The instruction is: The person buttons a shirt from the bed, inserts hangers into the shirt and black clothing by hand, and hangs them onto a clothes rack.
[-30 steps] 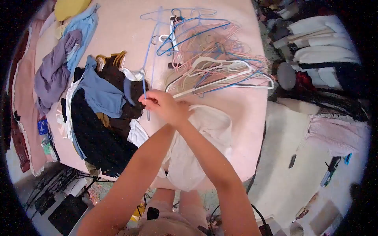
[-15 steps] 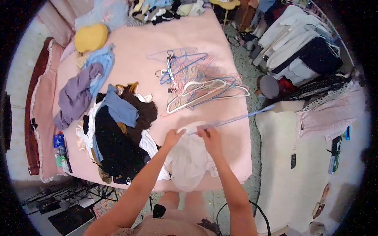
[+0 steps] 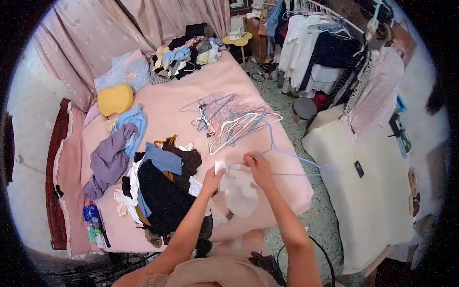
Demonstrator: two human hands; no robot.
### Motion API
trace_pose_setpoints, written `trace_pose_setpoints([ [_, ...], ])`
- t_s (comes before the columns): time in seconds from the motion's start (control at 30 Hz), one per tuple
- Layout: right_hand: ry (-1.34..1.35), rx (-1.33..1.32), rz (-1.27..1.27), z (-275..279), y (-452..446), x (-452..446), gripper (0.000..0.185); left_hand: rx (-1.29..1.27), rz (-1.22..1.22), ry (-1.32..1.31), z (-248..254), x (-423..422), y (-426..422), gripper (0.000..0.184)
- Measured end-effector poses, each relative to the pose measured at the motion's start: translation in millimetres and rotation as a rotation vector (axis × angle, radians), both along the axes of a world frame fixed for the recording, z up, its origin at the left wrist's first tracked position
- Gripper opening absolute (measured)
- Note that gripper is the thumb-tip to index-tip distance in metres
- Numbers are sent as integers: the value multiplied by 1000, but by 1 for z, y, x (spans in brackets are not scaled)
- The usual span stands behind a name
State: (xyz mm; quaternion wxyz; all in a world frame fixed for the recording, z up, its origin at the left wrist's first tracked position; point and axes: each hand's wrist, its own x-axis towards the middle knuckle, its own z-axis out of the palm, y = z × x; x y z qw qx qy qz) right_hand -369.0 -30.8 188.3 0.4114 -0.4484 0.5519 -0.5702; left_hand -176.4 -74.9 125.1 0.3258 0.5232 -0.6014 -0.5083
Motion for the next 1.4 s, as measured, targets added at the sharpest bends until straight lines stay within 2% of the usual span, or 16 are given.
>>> trace_pose_setpoints([
  [0.13,19,-85,99,13,17,48,14,-68,-218,6,65,25,14,26],
  [0.2,278,-27,198,19,25,72,14,-178,-292,31,100,35,26,23],
  [0.23,237,-3,179,27,32,84,13,-186,-304,38,105,39,27,23],
  [0.3,281,8,199,47,46,97,13,-583,-304,-38,115,46,30,25],
  [0.4,441,-108,238,53,54,107,15,-792,-393,-123,151,57,41,25],
  [0.43,454,-71,284,59,53,108,15,-771,-401,50,150,56,41,27],
  [0.6,394,4,281,82,63,141,19,-582,-271,87,172,71,48,26],
  [0.67,286,-184,122,90,72,162,20,-529,-263,133,185,82,49,25],
  [0.73,225,-188,115,96,89,183,26,-370,-184,138,202,97,50,26],
  [0.8,161,-187,113,84,103,197,33,-471,-168,124,201,109,36,27],
  [0.87,590,-129,281,60,109,200,41,-594,-124,139,205,119,30,27],
  [1.0,767,123,661,80,110,185,45,-564,-89,173,222,141,30,27],
  [1.07,1104,-63,420,52,100,158,38,-489,-111,242,223,155,26,27],
  [1.23,1131,-190,153,79,81,98,30,-440,-178,135,232,179,29,25],
  [1.33,956,-175,-50,95,74,81,29,-442,-217,-8,234,186,35,26],
  [1.4,1158,-100,-105,108,71,71,25,-468,-220,-93,234,188,39,27],
])
